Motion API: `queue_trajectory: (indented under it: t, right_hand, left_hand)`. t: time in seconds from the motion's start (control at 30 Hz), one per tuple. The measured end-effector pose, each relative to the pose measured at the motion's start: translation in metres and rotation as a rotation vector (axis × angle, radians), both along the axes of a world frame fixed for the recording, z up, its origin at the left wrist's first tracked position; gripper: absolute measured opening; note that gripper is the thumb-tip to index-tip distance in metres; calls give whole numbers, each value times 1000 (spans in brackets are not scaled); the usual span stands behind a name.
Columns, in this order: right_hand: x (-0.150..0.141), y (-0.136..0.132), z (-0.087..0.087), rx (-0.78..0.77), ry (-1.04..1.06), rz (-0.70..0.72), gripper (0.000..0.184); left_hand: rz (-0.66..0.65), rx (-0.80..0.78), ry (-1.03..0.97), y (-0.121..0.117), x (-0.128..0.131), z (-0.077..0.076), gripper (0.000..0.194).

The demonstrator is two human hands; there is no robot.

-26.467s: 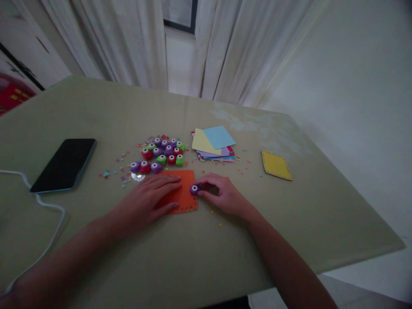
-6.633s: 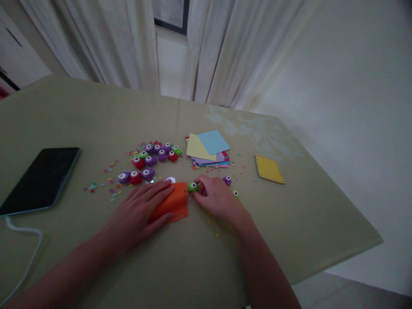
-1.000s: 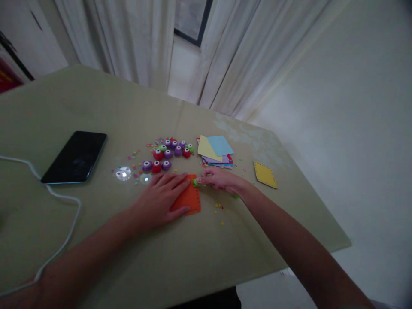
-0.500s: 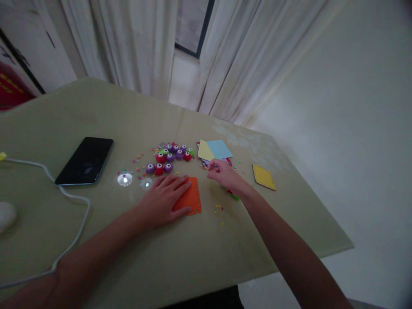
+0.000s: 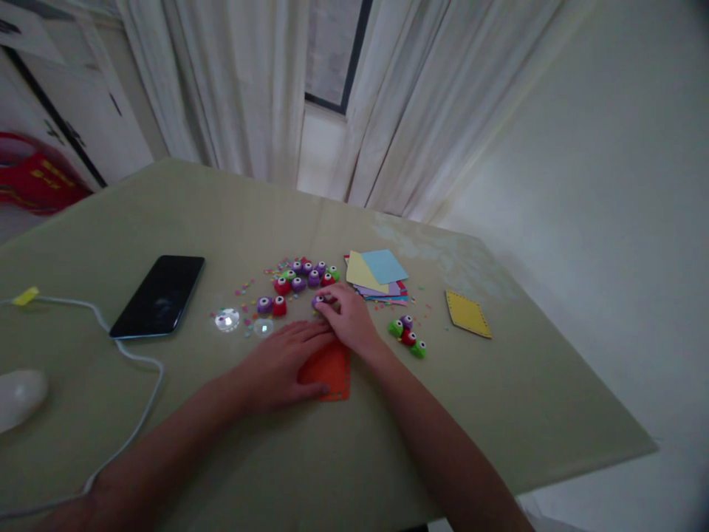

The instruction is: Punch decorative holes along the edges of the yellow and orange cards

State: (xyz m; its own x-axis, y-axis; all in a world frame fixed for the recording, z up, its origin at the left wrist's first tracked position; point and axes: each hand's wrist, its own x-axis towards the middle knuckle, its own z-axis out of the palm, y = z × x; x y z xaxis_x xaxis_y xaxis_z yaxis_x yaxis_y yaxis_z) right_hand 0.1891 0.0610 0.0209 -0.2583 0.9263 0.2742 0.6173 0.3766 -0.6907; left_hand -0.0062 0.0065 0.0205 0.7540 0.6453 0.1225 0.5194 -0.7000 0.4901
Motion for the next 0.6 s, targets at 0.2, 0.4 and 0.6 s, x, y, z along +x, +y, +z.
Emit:
queue_trajectory:
  t: [0.2,0.4,0.6]
  right_hand:
    - [50,-48,-12,-42,37,-272,12]
    - [59,-41,-9,-194,228,-283,18]
    - [68,-39,-4,-397,468,-185,26]
  left_hand:
    - [92,-21,26,1,2,-15,75]
    - [172,111,11,-1,0,-26,70]
    - [236,148,-12,-1,-2,-30,76]
